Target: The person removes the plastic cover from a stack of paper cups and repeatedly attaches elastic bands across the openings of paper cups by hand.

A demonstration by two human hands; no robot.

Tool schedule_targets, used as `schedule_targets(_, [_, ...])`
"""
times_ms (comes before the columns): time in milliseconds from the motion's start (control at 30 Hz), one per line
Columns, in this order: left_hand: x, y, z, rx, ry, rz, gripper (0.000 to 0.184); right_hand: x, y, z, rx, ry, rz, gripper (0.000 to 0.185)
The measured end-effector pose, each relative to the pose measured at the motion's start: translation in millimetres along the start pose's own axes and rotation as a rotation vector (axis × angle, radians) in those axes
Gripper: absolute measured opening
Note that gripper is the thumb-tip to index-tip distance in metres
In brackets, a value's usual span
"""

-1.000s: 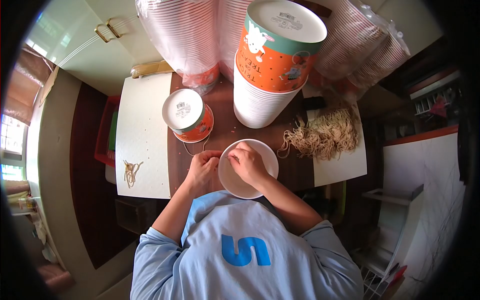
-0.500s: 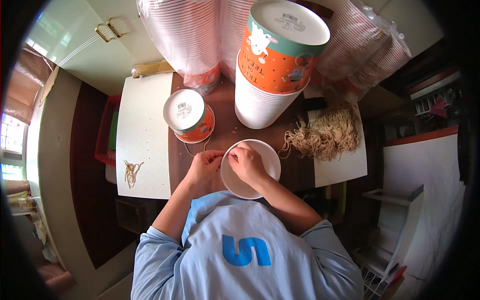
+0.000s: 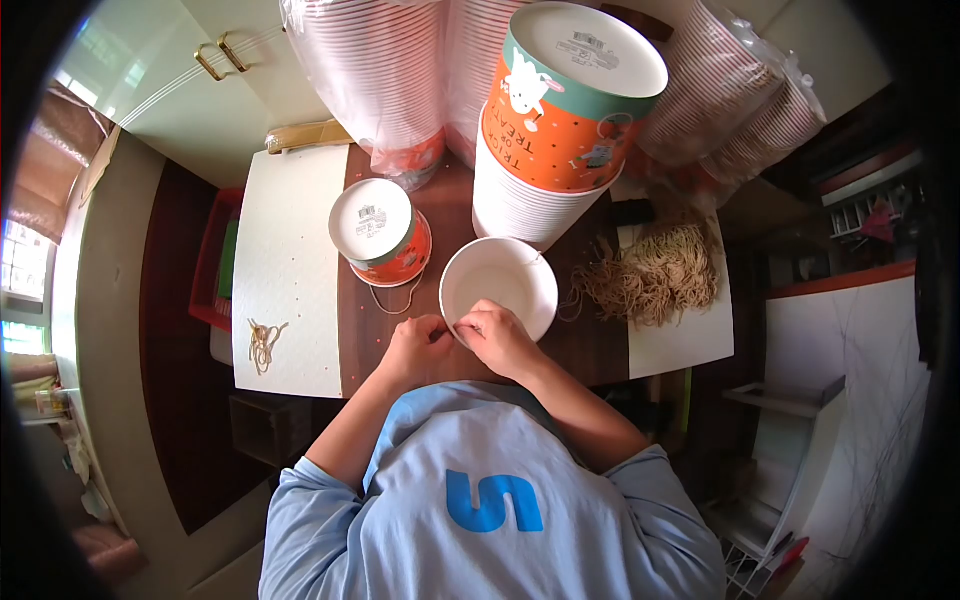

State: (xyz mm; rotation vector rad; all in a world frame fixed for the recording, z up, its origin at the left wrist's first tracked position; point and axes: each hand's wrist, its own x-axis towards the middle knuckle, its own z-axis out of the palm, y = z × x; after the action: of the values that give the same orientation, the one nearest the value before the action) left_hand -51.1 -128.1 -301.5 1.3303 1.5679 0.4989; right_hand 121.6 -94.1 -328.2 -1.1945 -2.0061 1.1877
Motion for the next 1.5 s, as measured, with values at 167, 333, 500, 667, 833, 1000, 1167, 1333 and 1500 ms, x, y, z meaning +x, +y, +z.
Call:
schedule_targets(167, [1.6,-35.6,17.0,-0.335,-0.001,-0.064,0.018,-2.8,-0.2,-6.1,0.078,-0.072,0.035,0.012])
schedule_targets(333, [-9.6,-27.6,18.9,-0.243,0.051,-0.021,0.024,-2.6,1.7,-2.9,0.068,-0.072,0.038,0.013])
schedule_targets(500, [-15.9,-7.3,18.8,-0.066,0.086,-0.041,0.028,-3.6,-1.5,-2.2,0.008,-0.065,0.052,0.012])
schedule_targets(667, [-15.8,-12.3,21.7,-0.053,0.137,0.026,0.027,-2.7,-3.6,-7.3,0.004,0.000,0.100,0.014])
schedule_targets(833, [-24.3,-5.1,24.0,-0.195,0.285,0.080,0.027,-3.6,-3.4,-18.3,0.069,0.026,0.123,0.013])
schedule_targets(1000, [-28.6,4.0,20.7,-0.150,0.300,0.223,0.025,-9.0,-19.5,-26.8,0.178,0.011,0.111,0.011])
schedule_targets(1167, [-30.0,6.0,11.3,-0.730,-0.100,-0.109,0.024,-17.6,-32.5,-33.1,0.178,0.017,-0.030,0.009])
schedule_targets(1333, [-31.5,10.5,9.2,-0.841,-0.167,-0.124,0.027,-21.7,-38.5,-34.6,0.117,0.018,-0.145,0.007])
schedule_targets(1500, [-31.3,6.8,8.8,-0.860,-0.178,-0.112,0.023,-23.6,-40.3,-34.8,0.096,-0.013,-0.147,0.007])
